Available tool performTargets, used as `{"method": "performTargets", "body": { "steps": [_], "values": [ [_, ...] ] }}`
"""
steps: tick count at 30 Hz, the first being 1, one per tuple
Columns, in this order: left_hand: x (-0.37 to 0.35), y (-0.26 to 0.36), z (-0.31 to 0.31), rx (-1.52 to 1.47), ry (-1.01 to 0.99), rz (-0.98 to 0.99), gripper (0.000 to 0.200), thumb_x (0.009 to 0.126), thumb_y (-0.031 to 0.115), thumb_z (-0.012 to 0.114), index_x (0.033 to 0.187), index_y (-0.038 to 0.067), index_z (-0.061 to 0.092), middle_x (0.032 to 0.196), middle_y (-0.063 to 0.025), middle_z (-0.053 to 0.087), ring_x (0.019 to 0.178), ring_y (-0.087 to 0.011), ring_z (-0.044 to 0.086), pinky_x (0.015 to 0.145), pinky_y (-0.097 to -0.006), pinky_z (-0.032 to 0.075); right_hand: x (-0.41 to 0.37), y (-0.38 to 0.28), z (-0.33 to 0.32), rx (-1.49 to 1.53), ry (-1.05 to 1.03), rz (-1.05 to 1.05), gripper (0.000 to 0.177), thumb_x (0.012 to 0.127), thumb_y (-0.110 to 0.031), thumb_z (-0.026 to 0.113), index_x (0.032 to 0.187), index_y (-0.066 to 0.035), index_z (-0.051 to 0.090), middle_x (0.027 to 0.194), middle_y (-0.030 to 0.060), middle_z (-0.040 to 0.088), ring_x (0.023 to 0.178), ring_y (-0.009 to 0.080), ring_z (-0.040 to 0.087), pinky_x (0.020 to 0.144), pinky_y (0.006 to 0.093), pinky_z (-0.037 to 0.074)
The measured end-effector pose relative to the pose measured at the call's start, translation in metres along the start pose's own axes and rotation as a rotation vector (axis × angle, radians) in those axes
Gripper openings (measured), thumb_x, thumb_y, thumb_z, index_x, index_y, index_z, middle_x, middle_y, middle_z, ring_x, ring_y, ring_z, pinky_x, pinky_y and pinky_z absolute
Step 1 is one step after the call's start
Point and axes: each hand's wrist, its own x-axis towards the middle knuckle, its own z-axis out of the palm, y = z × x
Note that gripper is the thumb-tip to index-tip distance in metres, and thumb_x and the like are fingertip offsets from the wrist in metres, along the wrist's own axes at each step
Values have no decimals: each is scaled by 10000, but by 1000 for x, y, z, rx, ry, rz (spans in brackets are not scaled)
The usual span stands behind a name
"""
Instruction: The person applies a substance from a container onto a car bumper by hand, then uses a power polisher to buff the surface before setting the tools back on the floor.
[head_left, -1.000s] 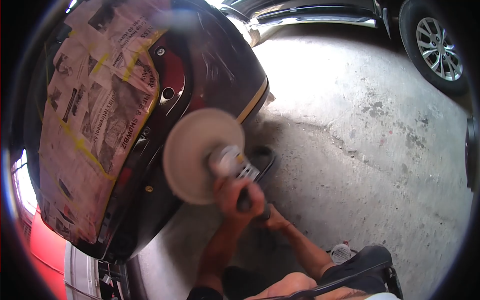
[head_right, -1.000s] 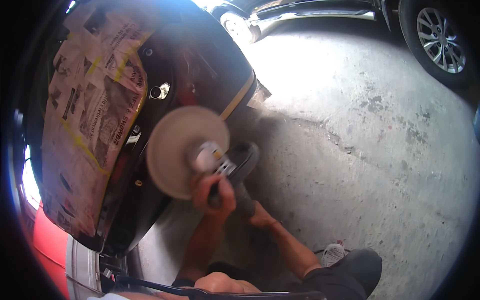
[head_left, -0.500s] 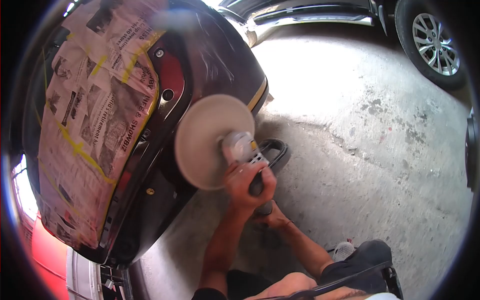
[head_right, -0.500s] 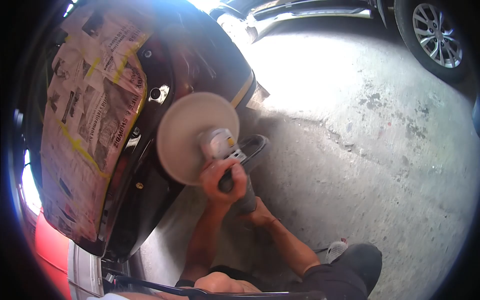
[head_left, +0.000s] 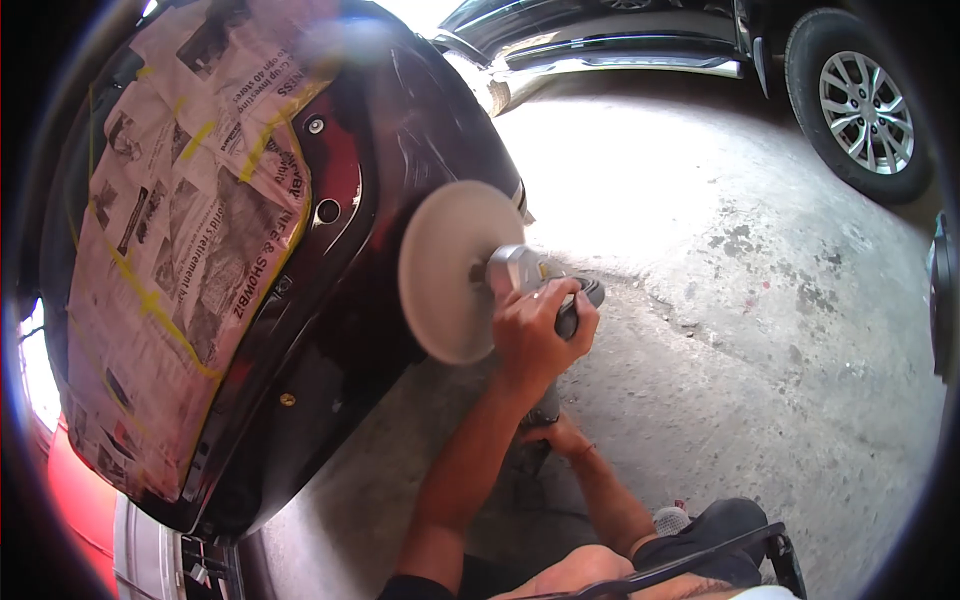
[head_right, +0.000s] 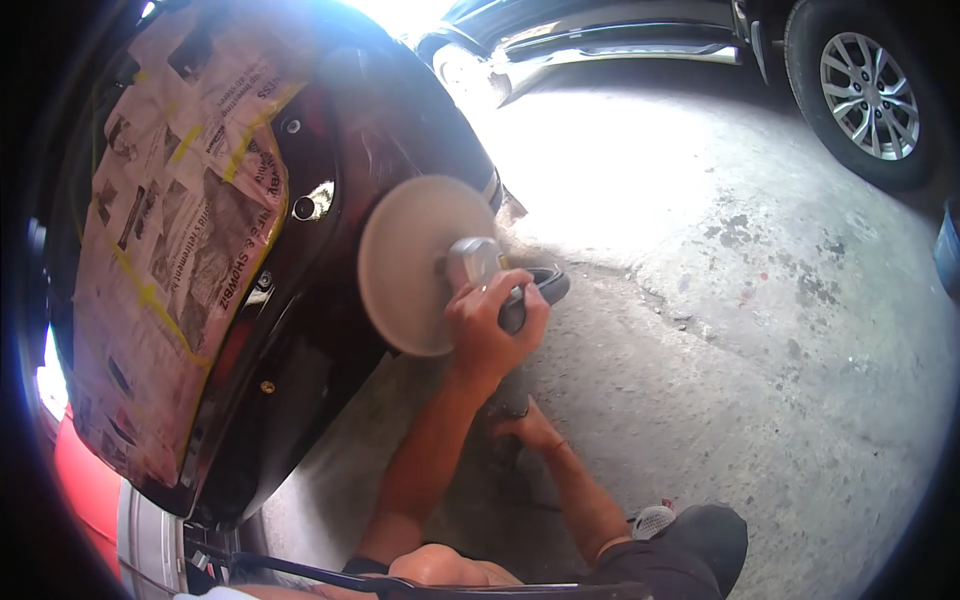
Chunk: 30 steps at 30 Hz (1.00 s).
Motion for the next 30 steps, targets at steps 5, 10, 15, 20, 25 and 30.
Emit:
{"method": "performTargets", "body": {
  "steps": [5,10,15,20,25,30],
  "values": [
    [-33,3,-39,98,55,47,78,755,132,653,823,105,682,699,-28,684,587,-209,654,619,-325,497,-3,19,15,-68,-173,-202,486,651,-28,768,1112,-21,613,969,22,662,907,133,612,789,285,505],
    [-44,2,-79,97,91,68,134,734,120,660,860,84,693,707,-37,683,574,-204,643,604,-327,485,-6,17,37,-130,-218,-53,472,650,-40,774,1099,-28,630,969,7,652,909,118,596,811,294,499],
    [-36,3,-68,54,40,36,100,742,107,660,833,77,690,713,-44,689,594,-217,660,616,-337,489,-6,13,37,-115,-197,-101,426,638,-24,782,1043,-24,648,931,11,656,888,124,609,811,294,504],
    [-16,-5,-23,-9,32,37,64,761,110,655,808,77,684,714,-60,700,610,-229,672,627,-342,501,-7,4,22,-22,-9,-52,426,637,41,768,1038,2,630,935,48,666,904,171,639,764,319,537],
    [15,-11,5,-67,-62,-85,73,783,138,647,829,93,681,722,-98,679,647,-320,656,663,-372,524,0,-12,15,-14,46,25,425,641,76,743,1042,20,616,911,71,658,884,209,658,682,340,556],
    [14,-13,-3,-96,-43,-132,70,778,132,649,827,97,683,730,-104,679,652,-328,655,671,-377,528,3,-13,23,79,151,-10,400,653,65,734,1032,9,620,858,58,649,825,203,662,681,346,553]
  ]
}}
